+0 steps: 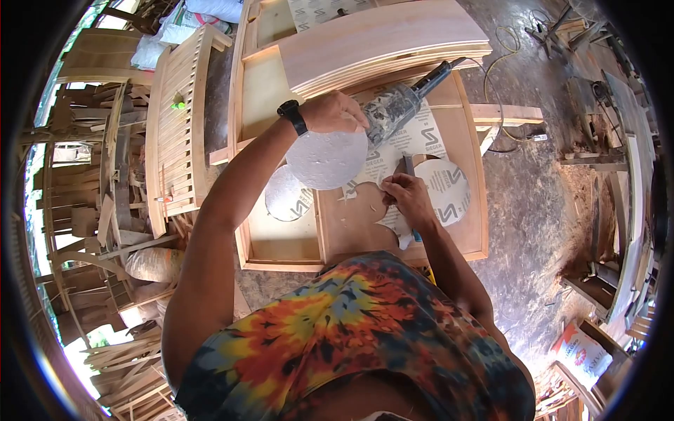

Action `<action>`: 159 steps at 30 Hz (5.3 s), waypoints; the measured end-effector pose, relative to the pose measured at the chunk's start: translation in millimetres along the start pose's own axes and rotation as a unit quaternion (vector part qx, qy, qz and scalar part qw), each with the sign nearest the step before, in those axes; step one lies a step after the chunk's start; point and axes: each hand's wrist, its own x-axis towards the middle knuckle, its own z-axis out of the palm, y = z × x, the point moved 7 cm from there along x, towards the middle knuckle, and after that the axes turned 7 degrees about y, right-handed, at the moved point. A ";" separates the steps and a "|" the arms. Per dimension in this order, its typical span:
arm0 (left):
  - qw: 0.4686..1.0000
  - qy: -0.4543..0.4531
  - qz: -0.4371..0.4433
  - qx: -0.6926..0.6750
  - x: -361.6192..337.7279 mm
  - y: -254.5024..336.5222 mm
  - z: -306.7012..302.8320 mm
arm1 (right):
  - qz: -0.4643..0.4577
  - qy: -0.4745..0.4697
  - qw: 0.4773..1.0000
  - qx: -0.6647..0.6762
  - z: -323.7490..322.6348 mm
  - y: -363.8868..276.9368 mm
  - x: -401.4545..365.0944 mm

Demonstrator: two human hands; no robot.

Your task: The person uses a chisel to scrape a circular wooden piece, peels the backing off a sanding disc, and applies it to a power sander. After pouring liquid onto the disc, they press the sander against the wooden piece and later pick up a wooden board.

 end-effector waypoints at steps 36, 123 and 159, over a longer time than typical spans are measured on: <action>0.985 0.126 0.067 0.095 -11.6 7.4 4.6 | -0.029 0.008 1.000 0.000 19.9 -23.7 12.0; 0.872 0.470 -0.018 0.133 -66.4 -1.0 -9.8 | -0.039 0.068 0.996 -0.048 42.3 -53.4 25.4; 0.737 0.536 -0.199 -0.361 -104.6 -26.5 -2.1 | -0.020 0.090 0.994 -0.056 50.1 -37.8 10.3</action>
